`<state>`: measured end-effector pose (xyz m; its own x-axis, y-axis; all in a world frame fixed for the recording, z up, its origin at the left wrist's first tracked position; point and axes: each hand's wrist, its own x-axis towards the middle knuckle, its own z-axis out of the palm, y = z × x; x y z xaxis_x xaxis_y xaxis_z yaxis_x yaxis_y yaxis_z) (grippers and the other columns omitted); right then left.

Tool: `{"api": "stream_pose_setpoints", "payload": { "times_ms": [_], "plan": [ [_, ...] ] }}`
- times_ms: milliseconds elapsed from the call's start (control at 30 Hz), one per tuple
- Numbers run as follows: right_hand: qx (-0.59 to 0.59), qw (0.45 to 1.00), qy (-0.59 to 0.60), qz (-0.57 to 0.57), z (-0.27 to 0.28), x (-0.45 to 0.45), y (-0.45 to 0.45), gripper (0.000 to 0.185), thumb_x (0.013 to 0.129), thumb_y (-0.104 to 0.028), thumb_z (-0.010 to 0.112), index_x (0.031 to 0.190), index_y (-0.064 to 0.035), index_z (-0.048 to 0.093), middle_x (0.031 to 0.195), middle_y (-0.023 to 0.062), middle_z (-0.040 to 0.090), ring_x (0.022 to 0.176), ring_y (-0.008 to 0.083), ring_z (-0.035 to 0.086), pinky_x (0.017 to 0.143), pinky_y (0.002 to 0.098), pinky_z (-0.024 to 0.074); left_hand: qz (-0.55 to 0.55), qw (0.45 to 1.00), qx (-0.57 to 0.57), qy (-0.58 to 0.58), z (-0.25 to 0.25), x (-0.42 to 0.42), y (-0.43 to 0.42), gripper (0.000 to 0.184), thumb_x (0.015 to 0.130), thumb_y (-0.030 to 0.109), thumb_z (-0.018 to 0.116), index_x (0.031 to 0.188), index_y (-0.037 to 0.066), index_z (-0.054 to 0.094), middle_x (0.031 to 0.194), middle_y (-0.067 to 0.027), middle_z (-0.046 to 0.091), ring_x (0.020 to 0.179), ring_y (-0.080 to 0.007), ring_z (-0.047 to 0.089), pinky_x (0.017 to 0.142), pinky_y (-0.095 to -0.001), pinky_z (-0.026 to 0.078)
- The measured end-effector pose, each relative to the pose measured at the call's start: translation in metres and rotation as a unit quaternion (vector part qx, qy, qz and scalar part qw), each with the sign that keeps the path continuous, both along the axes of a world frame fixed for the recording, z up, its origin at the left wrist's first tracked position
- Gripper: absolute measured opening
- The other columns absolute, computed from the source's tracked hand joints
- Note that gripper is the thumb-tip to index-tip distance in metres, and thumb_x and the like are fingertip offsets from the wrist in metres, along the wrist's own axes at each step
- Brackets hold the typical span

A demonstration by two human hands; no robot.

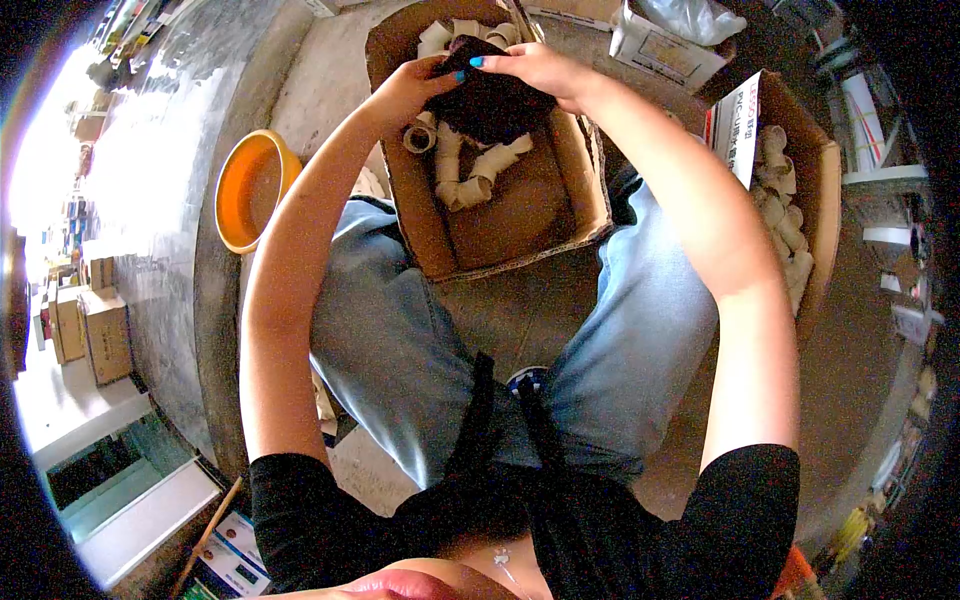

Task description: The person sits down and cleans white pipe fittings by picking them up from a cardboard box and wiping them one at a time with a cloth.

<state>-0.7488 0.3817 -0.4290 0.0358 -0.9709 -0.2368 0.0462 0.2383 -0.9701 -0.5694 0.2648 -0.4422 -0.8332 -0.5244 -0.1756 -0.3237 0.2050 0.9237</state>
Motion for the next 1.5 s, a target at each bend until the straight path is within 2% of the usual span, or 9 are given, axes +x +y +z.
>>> {"api": "stream_pose_setpoints", "payload": {
  "times_ms": [133, 267, 400, 467, 600, 767, 1100, 1267, 1500],
  "plan": [
    [-0.009, 0.989, 0.060, -0.138, -0.014, -0.001, -0.010, 0.038, 0.075, -0.030, 0.064, 0.094, 0.0030, 0.059, 0.085, 0.0106, 0.064, 0.073, 0.0175, 0.062, 0.068, 0.0304, 0.0495, 0.071, 0.997, -0.011, 0.003, -0.011, 0.003, -0.014, 0.034, 0.087, 0.026, 0.056, 0.115, 0.007, 0.053, 0.097, -0.0048, 0.060, 0.086, -0.0141, 0.056, 0.076, -0.0283, 0.046],
    [0.054, 0.972, -0.018, -0.230, -0.022, -0.014, -0.012, 0.036, 0.073, -0.029, 0.063, 0.089, 0.0024, 0.061, 0.080, 0.0111, 0.064, 0.069, 0.0204, 0.063, 0.066, 0.0315, 0.0493, 0.057, 0.939, -0.260, -0.217, -0.037, 0.009, -0.040, 0.026, 0.087, 0.027, 0.053, 0.099, 0.005, 0.058, 0.096, -0.0070, 0.062, 0.082, -0.0171, 0.060, 0.067, -0.0290, 0.050],
    [0.035, 0.956, -0.008, -0.290, -0.029, -0.028, -0.020, 0.038, 0.073, -0.029, 0.063, 0.089, 0.0048, 0.060, 0.085, 0.0127, 0.064, 0.075, 0.0204, 0.062, 0.069, 0.0302, 0.0478, -0.127, 0.836, -0.464, -0.265, -0.119, 0.012, -0.086, 0.020, 0.083, 0.021, 0.052, 0.091, 0.005, 0.062, 0.087, -0.0102, 0.063, 0.082, -0.0261, 0.062, 0.067, -0.0347, 0.052],
    [0.036, 0.952, -0.025, -0.303, -0.028, -0.030, -0.020, 0.041, 0.072, -0.029, 0.064, 0.090, 0.0071, 0.059, 0.088, 0.0137, 0.063, 0.077, 0.0203, 0.061, 0.071, 0.0310, 0.0472, -0.163, 0.798, -0.493, -0.308, -0.124, 0.010, -0.079, 0.023, 0.081, 0.024, 0.052, 0.091, 0.005, 0.062, 0.089, -0.0118, 0.062, 0.086, -0.0270, 0.062, 0.071, -0.0368, 0.052],
    [0.037, 0.945, -0.038, -0.322, -0.027, -0.030, -0.023, 0.040, 0.071, -0.028, 0.065, 0.089, 0.0076, 0.058, 0.087, 0.0145, 0.063, 0.077, 0.0204, 0.061, 0.071, 0.0322, 0.0476, -0.026, 0.801, -0.429, -0.416, -0.086, -0.007, -0.034, 0.038, 0.076, 0.035, 0.061, 0.100, 0.006, 0.060, 0.106, -0.0117, 0.058, 0.099, -0.0264, 0.057, 0.075, -0.0358, 0.051],
    [0.058, 0.945, -0.083, -0.311, -0.025, -0.034, -0.020, 0.034, 0.073, -0.026, 0.065, 0.087, 0.0043, 0.059, 0.083, 0.0134, 0.064, 0.075, 0.0200, 0.062, 0.071, 0.0328, 0.0488, 0.003, 0.763, -0.508, -0.400, -0.131, -0.009, -0.039, 0.054, 0.072, 0.047, 0.063, 0.104, 0.004, 0.054, 0.109, -0.0140, 0.049, 0.102, -0.0288, 0.051, 0.075, -0.0384, 0.051],
    [0.088, 0.929, -0.085, -0.348, -0.031, -0.013, -0.012, 0.029, 0.075, -0.026, 0.062, 0.082, 0.0020, 0.057, 0.078, 0.0100, 0.061, 0.070, 0.0188, 0.059, 0.070, 0.0314, 0.0453, 0.067, 0.811, -0.491, -0.312, -0.167, -0.003, -0.030, 0.054, 0.066, 0.037, 0.071, 0.100, -0.001, 0.053, 0.106, -0.0128, 0.046, 0.100, -0.0265, 0.049, 0.073, -0.0343, 0.051],
    [0.027, 0.941, -0.088, -0.326, -0.001, -0.009, -0.020, 0.025, 0.075, -0.026, 0.063, 0.078, -0.0014, 0.060, 0.070, 0.0075, 0.061, 0.066, 0.0175, 0.058, 0.066, 0.0310, 0.0443, 0.115, 0.849, -0.452, -0.247, -0.125, -0.024, -0.025, 0.061, 0.065, 0.037, 0.072, 0.106, -0.003, 0.051, 0.110, -0.0157, 0.043, 0.108, -0.0301, 0.044, 0.080, -0.0380, 0.049],
    [-0.064, 0.949, 0.081, -0.298, -0.010, -0.045, -0.028, 0.050, 0.070, -0.035, 0.065, 0.095, 0.0066, 0.055, 0.088, 0.0172, 0.061, 0.081, 0.0225, 0.060, 0.071, 0.0335, 0.0479, 0.140, 0.838, -0.462, -0.253, -0.016, -0.007, -0.033, 0.060, 0.060, 0.045, 0.072, 0.094, -0.003, 0.059, 0.108, -0.0174, 0.045, 0.102, -0.0325, 0.046, 0.084, -0.0392, 0.045]
  ]
}}
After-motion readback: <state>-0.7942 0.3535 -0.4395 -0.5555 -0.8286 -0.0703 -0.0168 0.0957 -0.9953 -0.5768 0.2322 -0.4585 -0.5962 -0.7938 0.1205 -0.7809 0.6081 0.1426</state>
